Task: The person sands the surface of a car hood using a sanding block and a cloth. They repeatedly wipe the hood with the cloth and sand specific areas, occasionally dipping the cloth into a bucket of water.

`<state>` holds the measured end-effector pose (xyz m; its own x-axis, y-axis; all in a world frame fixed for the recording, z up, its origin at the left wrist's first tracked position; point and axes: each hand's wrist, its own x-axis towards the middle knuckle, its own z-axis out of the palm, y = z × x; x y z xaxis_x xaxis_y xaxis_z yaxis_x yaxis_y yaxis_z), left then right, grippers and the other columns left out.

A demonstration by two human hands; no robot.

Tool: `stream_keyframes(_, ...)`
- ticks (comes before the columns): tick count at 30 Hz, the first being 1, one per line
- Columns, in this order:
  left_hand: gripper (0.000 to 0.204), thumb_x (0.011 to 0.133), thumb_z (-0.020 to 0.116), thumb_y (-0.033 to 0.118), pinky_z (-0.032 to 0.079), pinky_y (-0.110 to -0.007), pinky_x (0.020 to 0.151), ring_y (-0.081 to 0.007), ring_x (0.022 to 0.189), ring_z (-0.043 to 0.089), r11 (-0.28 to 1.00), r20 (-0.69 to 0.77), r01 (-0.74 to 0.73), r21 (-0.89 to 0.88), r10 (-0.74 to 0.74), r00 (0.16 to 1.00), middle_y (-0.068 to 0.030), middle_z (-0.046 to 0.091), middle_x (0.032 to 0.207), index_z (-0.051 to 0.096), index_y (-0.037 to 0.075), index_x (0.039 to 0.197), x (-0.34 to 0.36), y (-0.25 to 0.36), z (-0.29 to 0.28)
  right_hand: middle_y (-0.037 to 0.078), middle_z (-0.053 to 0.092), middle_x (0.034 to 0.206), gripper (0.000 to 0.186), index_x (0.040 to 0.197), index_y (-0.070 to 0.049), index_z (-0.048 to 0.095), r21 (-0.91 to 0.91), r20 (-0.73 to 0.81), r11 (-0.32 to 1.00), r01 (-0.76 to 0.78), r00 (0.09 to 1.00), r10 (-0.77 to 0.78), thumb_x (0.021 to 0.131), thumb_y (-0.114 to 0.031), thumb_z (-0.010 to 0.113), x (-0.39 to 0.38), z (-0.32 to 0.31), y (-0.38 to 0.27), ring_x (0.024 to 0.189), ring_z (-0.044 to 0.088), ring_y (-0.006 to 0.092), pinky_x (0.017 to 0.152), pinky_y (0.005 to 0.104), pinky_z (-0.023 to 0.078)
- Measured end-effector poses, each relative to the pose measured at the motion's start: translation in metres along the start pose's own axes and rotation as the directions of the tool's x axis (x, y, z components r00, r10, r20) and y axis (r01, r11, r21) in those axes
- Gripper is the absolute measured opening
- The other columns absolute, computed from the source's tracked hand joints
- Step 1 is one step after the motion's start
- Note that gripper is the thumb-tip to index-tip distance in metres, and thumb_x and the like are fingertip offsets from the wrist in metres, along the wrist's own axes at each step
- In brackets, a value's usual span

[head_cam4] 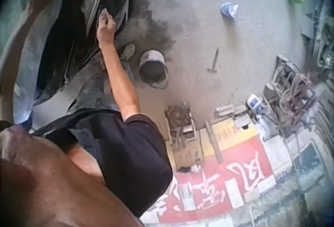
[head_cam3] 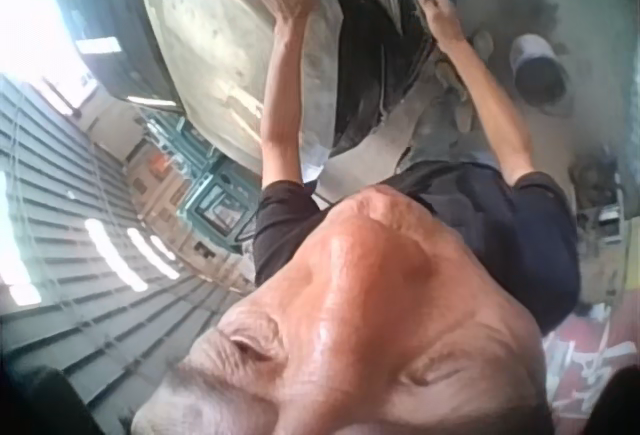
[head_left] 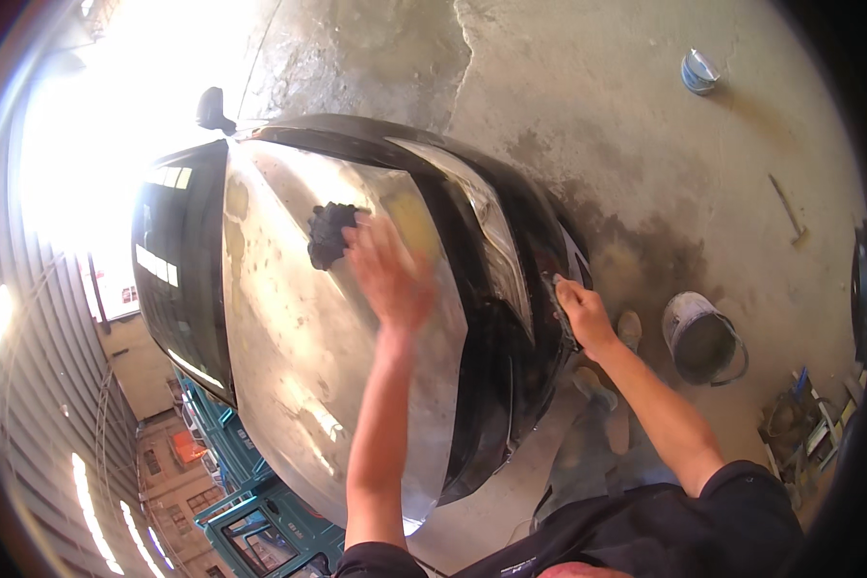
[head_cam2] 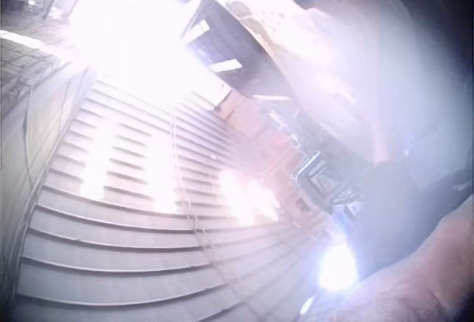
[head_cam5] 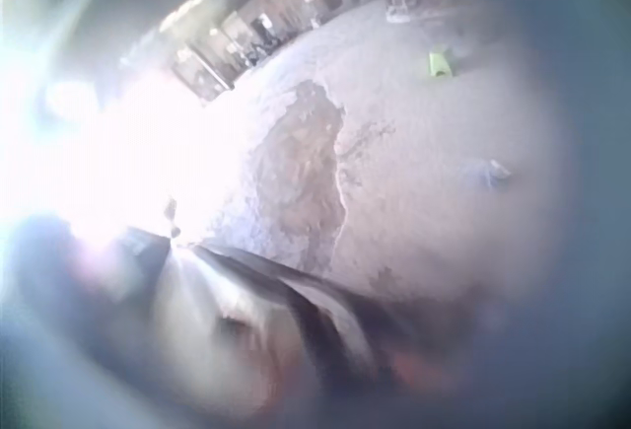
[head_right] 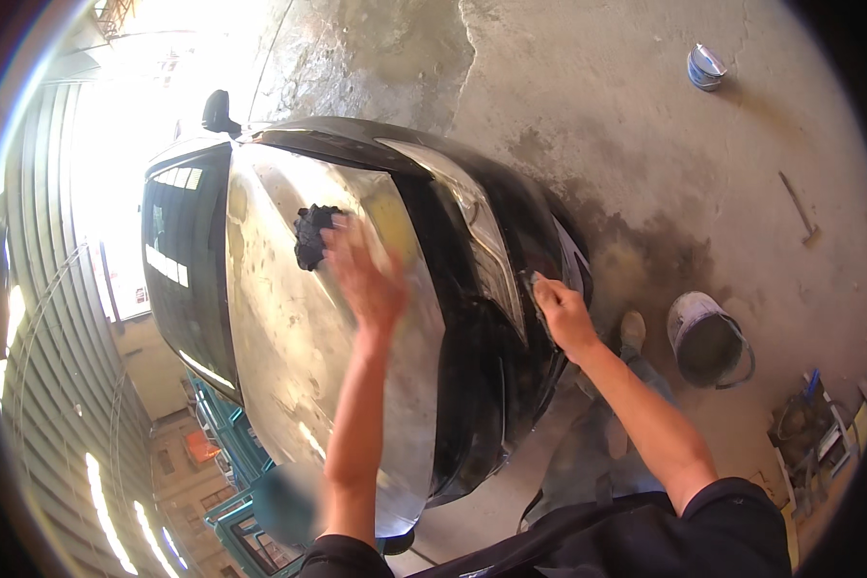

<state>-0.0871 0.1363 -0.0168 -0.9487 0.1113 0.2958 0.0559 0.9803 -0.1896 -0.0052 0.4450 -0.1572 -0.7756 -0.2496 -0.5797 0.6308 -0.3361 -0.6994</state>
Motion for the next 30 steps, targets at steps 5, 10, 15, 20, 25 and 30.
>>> stream_keyframes(5,0.089,0.113,0.061,0.049,0.015,-0.061,0.142,-0.0505,0.174,0.020,0.993,0.340,0.042,-0.113,-0.001,0.940,-0.0316,0.026,0.186,0.033,-0.007,0.177,-0.036,0.048,-0.011,0.004,0.071,0.122,0.048,0.147,0.010,0.070,-0.028,0.035,0.999,-0.015,0.999,0.016,0.123,-0.031,0.061,-0.016,-0.028,0.015,0.113,0.060,0.0113,0.118,0.0321,0.044)
stream_keyframes(10,0.096,0.113,0.057,0.058,0.015,-0.057,0.143,-0.0497,0.175,0.019,0.994,0.241,0.109,-0.021,-0.101,0.965,-0.0334,0.025,0.186,0.032,-0.012,0.174,0.044,0.029,0.042,0.002,0.070,0.118,0.046,0.150,0.009,0.069,-0.098,0.028,0.995,-0.004,1.000,0.007,0.122,-0.028,0.062,-0.034,-0.028,0.020,0.107,0.058,0.0107,0.114,0.0294,0.045)
stream_keyframes(15,0.098,0.113,0.054,0.061,0.013,-0.056,0.144,-0.0492,0.175,0.018,0.981,0.283,0.185,0.052,-0.192,0.940,-0.0331,0.026,0.186,0.032,-0.012,0.175,0.101,0.009,0.070,0.002,0.071,0.126,0.049,0.154,0.009,0.066,-0.151,0.068,0.989,-0.007,0.998,0.017,0.122,-0.027,0.062,-0.049,-0.045,0.044,0.113,0.060,0.0098,0.107,0.0262,0.047)
stream_keyframes(20,0.098,0.110,0.061,0.057,0.013,-0.057,0.144,-0.0504,0.175,0.018,0.991,0.251,0.130,-0.029,-0.118,0.961,-0.0337,0.028,0.185,0.031,-0.012,0.174,0.083,0.014,0.061,0.000,0.069,0.125,0.052,0.158,0.009,0.063,-0.043,0.032,0.989,-0.145,0.989,0.146,0.122,-0.029,0.063,-0.060,-0.064,0.055,0.111,0.059,0.0078,0.101,0.0254,0.049)
stream_keyframes(25,0.099,0.110,0.063,0.057,0.015,-0.058,0.143,-0.0490,0.175,0.018,0.995,0.252,0.061,-0.083,-0.038,0.967,-0.0327,0.026,0.186,0.029,-0.008,0.177,0.019,0.034,0.031,-0.001,0.068,0.114,0.054,0.158,0.008,0.064,-0.027,0.036,0.977,-0.213,0.976,0.214,0.122,-0.033,0.063,-0.077,-0.060,0.053,0.104,0.056,0.0069,0.095,0.0272,0.050)
stream_keyframes(30,0.099,0.108,0.068,0.049,0.016,-0.057,0.143,-0.0496,0.174,0.018,0.993,0.255,0.040,-0.114,-0.010,0.967,-0.0328,0.024,0.186,0.029,-0.010,0.176,-0.011,0.052,0.013,-0.002,0.070,0.112,0.053,0.155,0.006,0.067,-0.089,0.002,0.987,-0.137,0.991,0.137,0.122,-0.034,0.064,-0.079,-0.059,0.072,0.100,0.059,0.0061,0.092,0.0272,0.052)
